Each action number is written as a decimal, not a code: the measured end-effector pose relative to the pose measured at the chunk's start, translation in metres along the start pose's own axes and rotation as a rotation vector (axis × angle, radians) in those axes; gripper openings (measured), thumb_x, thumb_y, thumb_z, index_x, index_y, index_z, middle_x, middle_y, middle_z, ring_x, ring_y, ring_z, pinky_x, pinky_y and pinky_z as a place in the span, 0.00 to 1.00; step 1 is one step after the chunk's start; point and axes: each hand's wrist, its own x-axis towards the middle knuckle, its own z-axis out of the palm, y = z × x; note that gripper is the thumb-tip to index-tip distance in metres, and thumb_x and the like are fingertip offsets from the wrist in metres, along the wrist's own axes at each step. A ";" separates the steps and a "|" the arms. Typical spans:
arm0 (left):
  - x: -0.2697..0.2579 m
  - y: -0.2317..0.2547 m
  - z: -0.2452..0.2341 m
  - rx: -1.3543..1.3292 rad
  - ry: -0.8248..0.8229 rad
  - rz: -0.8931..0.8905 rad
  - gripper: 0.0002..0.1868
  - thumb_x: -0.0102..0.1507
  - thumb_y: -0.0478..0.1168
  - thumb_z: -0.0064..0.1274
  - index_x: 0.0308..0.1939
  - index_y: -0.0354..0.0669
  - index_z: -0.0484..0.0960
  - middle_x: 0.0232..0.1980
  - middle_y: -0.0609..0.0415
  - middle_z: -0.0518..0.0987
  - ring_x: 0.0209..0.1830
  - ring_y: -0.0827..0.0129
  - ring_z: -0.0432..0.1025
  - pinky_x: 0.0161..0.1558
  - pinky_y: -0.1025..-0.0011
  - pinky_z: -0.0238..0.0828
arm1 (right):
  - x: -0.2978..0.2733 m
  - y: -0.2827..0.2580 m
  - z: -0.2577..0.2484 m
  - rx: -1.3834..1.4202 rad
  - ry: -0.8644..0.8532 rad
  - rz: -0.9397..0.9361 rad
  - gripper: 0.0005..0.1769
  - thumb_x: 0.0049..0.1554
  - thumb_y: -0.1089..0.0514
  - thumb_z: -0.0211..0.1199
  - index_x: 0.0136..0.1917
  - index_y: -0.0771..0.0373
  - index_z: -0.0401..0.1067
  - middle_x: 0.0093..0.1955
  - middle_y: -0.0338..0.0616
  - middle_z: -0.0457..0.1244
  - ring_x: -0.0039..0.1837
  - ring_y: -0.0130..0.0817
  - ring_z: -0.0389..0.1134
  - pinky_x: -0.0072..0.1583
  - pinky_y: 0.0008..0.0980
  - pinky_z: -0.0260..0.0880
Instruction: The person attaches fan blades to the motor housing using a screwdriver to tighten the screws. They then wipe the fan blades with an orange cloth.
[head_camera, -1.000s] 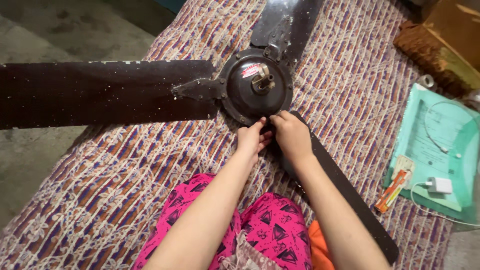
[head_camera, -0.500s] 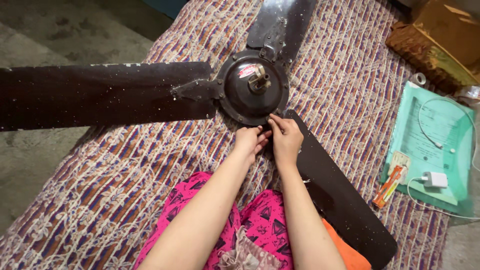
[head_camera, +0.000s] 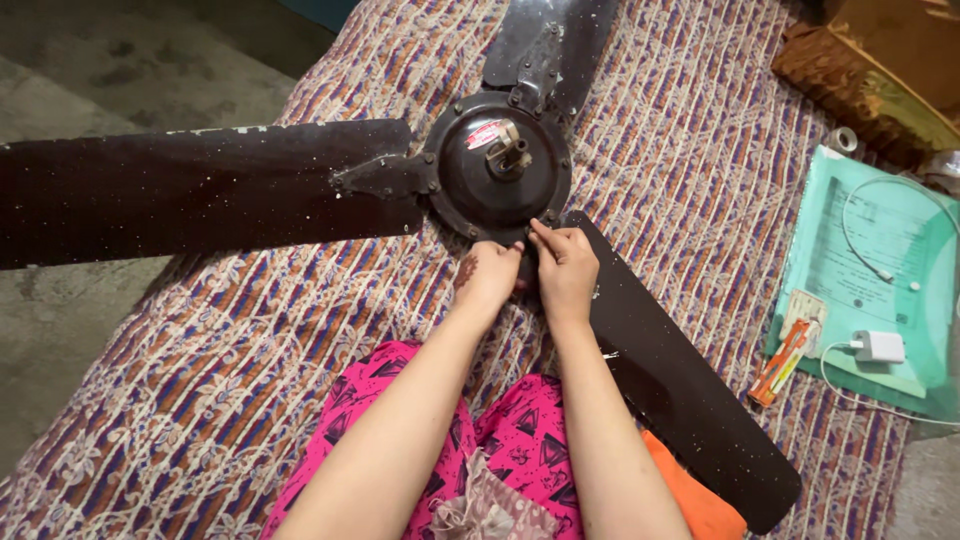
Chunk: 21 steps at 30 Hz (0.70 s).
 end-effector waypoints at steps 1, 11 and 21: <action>-0.010 0.003 -0.007 0.208 0.120 0.162 0.14 0.68 0.47 0.53 0.39 0.39 0.83 0.37 0.41 0.83 0.40 0.47 0.79 0.40 0.54 0.73 | 0.000 0.000 -0.001 -0.003 -0.001 0.001 0.12 0.56 0.62 0.70 0.54 0.56 0.83 0.41 0.44 0.67 0.41 0.33 0.68 0.46 0.31 0.68; -0.015 0.032 -0.020 0.343 0.224 0.634 0.11 0.63 0.44 0.55 0.41 0.43 0.88 0.40 0.42 0.84 0.42 0.47 0.79 0.45 0.54 0.75 | 0.001 -0.001 -0.003 0.042 0.013 -0.009 0.12 0.56 0.60 0.70 0.54 0.56 0.82 0.41 0.44 0.68 0.43 0.35 0.70 0.47 0.33 0.70; -0.005 0.042 -0.021 0.442 0.149 0.557 0.11 0.61 0.45 0.58 0.41 0.45 0.89 0.38 0.42 0.84 0.40 0.51 0.81 0.45 0.59 0.77 | 0.000 0.006 -0.039 0.132 -0.209 -0.026 0.22 0.56 0.57 0.69 0.65 0.55 0.75 0.50 0.45 0.68 0.48 0.35 0.71 0.52 0.30 0.72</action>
